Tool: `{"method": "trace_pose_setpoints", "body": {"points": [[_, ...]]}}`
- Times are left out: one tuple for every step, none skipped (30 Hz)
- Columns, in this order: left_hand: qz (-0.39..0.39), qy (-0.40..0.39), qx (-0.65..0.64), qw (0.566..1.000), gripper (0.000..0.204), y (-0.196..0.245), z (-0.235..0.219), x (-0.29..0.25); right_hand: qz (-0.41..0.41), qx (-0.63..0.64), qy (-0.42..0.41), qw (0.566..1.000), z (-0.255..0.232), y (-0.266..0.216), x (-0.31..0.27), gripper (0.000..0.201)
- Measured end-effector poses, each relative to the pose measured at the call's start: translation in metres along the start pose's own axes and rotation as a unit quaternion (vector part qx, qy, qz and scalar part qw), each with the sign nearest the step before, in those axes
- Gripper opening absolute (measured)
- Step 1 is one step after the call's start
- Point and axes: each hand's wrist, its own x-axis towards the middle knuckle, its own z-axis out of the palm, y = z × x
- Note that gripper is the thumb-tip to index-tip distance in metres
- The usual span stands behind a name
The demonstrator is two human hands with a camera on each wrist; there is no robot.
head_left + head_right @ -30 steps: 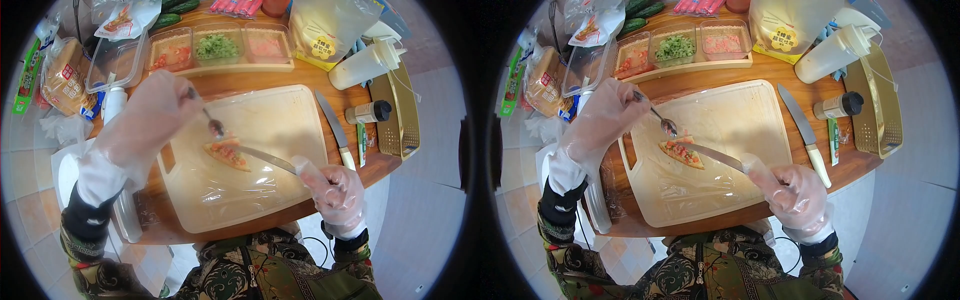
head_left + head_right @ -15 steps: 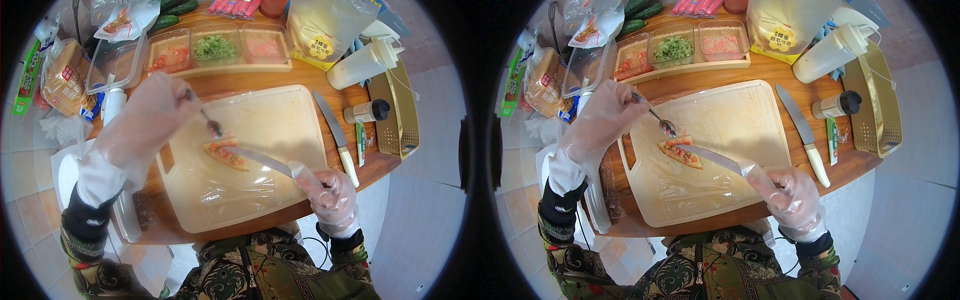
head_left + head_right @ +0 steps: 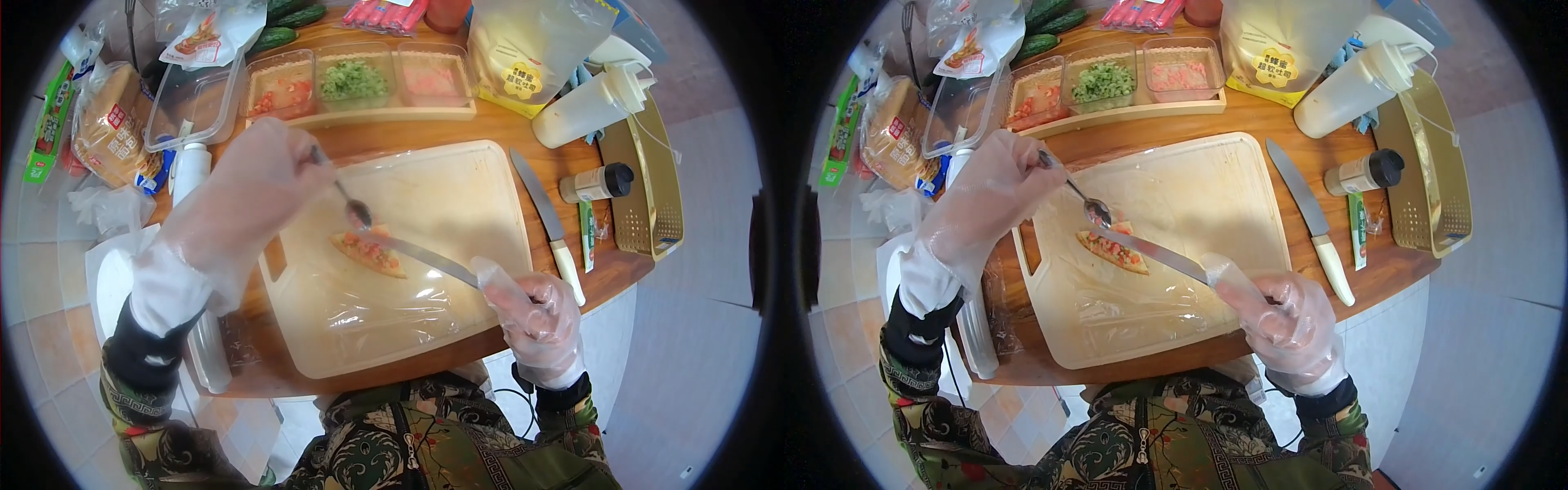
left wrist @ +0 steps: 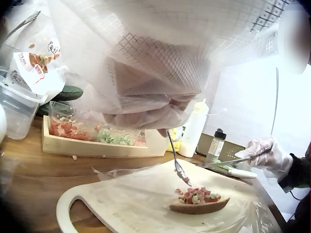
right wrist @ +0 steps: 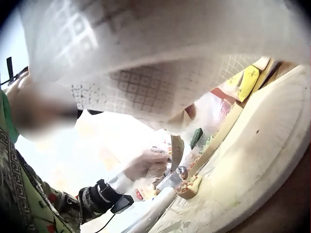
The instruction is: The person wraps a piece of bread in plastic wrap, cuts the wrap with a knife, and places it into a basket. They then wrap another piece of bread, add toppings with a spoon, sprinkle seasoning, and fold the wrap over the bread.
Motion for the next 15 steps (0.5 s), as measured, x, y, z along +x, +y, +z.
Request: {"method": "trace_pose_setpoints", "body": {"points": [[0.000, -0.008, -0.002, 1.000, 0.027, 0.0004, 0.0000, 0.0000, 0.048, 0.009, -0.026, 0.998, -0.0020, -0.0036, 0.0005, 0.013], [0.000, -0.016, -0.004, 1.000, 0.027, 0.0006, 0.0000, -0.0003, 0.048, 0.009, -0.027, 0.998, -0.0026, -0.0060, 0.0006, 0.013], [-0.001, -0.016, -0.004, 1.000, 0.027, 0.0005, 0.0002, -0.0010, 0.093, 0.045, -0.032, 0.994, -0.0028, -0.0081, 0.0007, 0.014], [0.004, -0.018, -0.009, 1.000, 0.027, 0.0003, 0.0004, -0.0021, 0.138, 0.080, -0.037, 0.987, -0.0024, -0.0095, 0.0007, 0.015], [0.009, -0.021, -0.014, 1.000, 0.027, 0.0002, 0.0007, -0.0031, 0.138, 0.080, -0.038, 0.987, -0.0009, -0.0102, 0.0008, 0.015], [0.008, -0.021, -0.014, 1.000, 0.027, 0.0004, 0.0012, -0.0041, 0.118, 0.065, -0.022, 0.991, 0.0010, -0.0103, 0.0006, 0.015], [0.013, -0.018, -0.007, 1.000, 0.027, 0.0010, 0.0017, -0.0051, 0.098, 0.050, -0.006, 0.994, 0.0020, -0.0104, 0.0004, 0.015], [0.019, -0.015, 0.000, 1.000, 0.027, 0.0015, 0.0020, -0.0057, 0.098, 0.050, -0.006, 0.994, 0.0005, -0.0106, 0.0009, 0.015], [0.019, -0.015, -0.001, 1.000, 0.027, 0.0020, 0.0019, -0.0058, 0.112, 0.032, -0.034, 0.993, -0.0022, -0.0107, 0.0020, 0.014], [0.004, -0.025, -0.008, 1.000, 0.026, 0.0024, 0.0018, -0.0059, 0.126, 0.014, -0.060, 0.990, -0.0036, -0.0109, 0.0024, 0.014], [-0.010, -0.036, -0.016, 0.999, 0.026, 0.0026, 0.0017, -0.0059, 0.126, 0.014, -0.060, 0.990, -0.0032, -0.0109, 0.0018, 0.014], [-0.010, -0.036, -0.016, 0.999, 0.026, 0.0018, 0.0017, -0.0056, 0.145, 0.038, -0.052, 0.987, -0.0024, -0.0106, 0.0009, 0.013], [-0.005, -0.035, -0.018, 0.999, 0.025, 0.0003, 0.0019, -0.0052, 0.163, 0.063, -0.044, 0.984, -0.0020, -0.0105, 0.0002, 0.012], [0.000, -0.035, -0.020, 0.999, 0.024, -0.0007, 0.0025, -0.0049, 0.164, 0.063, -0.044, 0.984, -0.0032, -0.0113, 0.0009, 0.012], [0.001, -0.035, -0.020, 0.999, 0.024, -0.0011, 0.0035, -0.0048, 0.201, 0.076, -0.063, 0.975, -0.0054, -0.0128, 0.0026, 0.012]]}}
